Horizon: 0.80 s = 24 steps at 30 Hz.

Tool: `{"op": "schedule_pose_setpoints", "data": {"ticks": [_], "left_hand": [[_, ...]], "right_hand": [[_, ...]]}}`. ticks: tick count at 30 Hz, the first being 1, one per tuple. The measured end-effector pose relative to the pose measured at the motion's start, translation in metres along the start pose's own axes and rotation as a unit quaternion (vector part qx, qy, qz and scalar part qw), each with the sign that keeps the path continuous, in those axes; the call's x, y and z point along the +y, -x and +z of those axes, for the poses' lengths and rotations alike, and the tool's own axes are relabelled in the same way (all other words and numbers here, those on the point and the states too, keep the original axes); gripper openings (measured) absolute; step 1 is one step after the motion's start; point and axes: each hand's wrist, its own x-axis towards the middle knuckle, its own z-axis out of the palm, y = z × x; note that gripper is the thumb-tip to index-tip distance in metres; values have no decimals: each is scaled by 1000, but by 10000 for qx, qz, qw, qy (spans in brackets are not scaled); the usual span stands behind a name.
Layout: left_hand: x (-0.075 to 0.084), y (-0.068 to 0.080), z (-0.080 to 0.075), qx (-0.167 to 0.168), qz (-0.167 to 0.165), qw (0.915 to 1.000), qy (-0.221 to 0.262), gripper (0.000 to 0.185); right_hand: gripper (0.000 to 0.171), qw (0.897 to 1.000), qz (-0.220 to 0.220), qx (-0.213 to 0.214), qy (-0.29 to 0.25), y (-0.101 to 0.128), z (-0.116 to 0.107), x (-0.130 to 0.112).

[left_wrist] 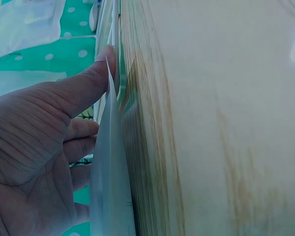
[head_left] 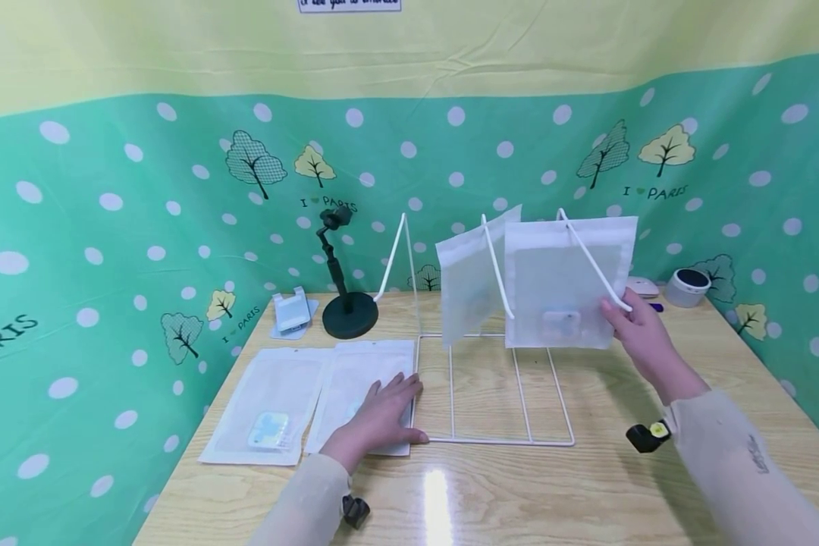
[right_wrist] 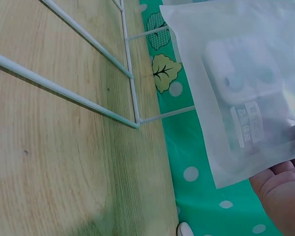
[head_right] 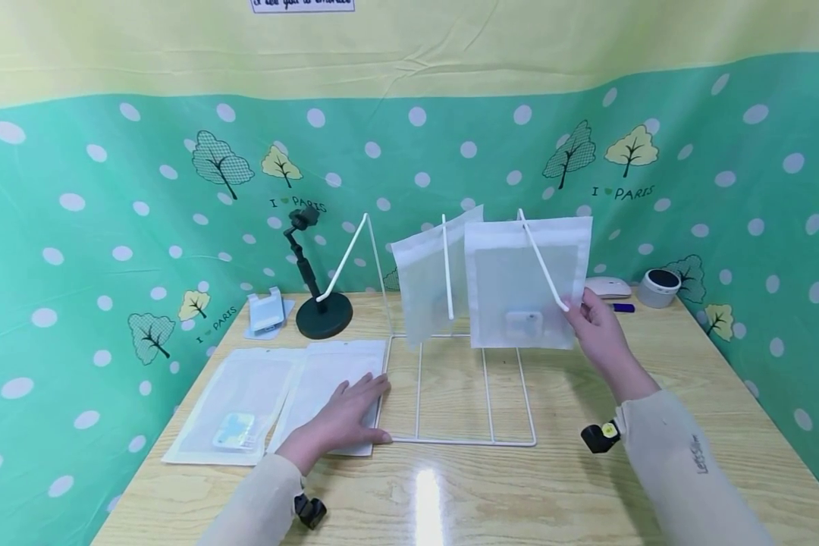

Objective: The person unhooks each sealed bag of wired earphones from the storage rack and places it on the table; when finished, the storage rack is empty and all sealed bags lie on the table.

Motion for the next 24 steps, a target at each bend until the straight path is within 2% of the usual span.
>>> {"op": "schedule_pose_setpoints", "data": {"ticks": [3,7,15,24], "left_hand": [[0,0,0,2,-2,10000,31,90],[0,0,0,6,-10,10000,51,90],[-1,0,1,32,-6,10000,11,90],[-1,-1,3,61,-12,10000,-23,90]], "right_hand": [[43,9999,-21,-48,-104,6,-1,0],[56,9999,-45,-153,45,14,-1,-2],[51,9984,-304,-428,-199,32,-4,-5],[46,9975,-364,-582,-138,56,-13,-8]]}}
